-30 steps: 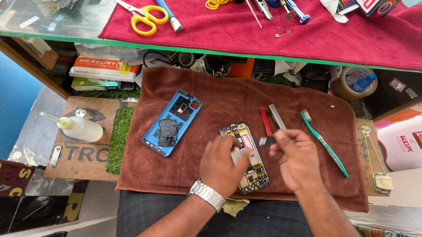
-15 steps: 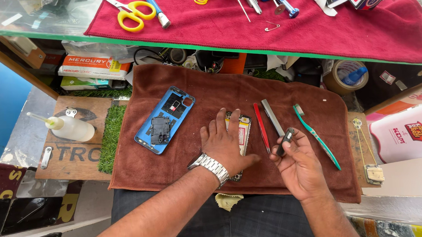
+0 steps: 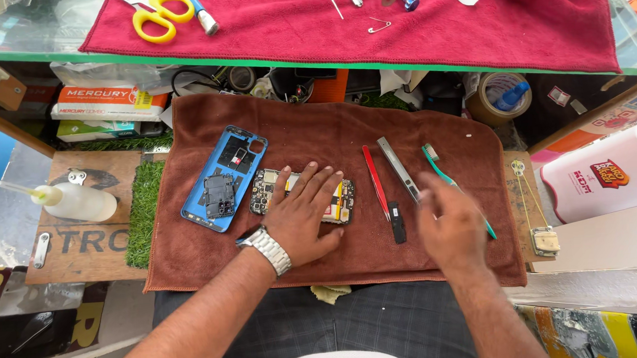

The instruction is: The person disassembles a mobile phone using a screwdriver and plastic pry tools to remove components from the chassis. They apply a liquid cleaner to the internal parts and scrub them with a toothbrush before reassembling the internal boards.

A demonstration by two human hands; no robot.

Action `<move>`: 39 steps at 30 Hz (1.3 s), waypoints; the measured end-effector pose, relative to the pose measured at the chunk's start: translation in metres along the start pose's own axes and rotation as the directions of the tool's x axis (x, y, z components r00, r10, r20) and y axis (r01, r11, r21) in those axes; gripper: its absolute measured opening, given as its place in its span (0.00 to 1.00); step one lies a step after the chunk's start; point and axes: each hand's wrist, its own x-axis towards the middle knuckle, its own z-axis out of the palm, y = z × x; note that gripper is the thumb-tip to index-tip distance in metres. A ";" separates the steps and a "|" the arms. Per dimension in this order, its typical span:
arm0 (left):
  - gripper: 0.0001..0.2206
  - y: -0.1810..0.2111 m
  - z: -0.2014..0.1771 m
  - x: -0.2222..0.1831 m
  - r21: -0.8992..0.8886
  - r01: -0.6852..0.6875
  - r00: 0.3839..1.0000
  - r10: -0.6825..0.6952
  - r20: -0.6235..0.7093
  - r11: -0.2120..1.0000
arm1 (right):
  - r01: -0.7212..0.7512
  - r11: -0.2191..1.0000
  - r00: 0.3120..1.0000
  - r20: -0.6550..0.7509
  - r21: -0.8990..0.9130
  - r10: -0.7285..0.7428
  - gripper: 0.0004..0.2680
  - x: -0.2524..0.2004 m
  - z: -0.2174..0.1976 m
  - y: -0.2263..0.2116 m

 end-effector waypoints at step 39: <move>0.40 0.024 0.010 0.008 -0.021 0.393 0.918 -0.394 -0.039 0.919 | 0.156 0.955 0.879 0.477 -0.254 -0.016 0.10 -0.031 -0.034 -0.084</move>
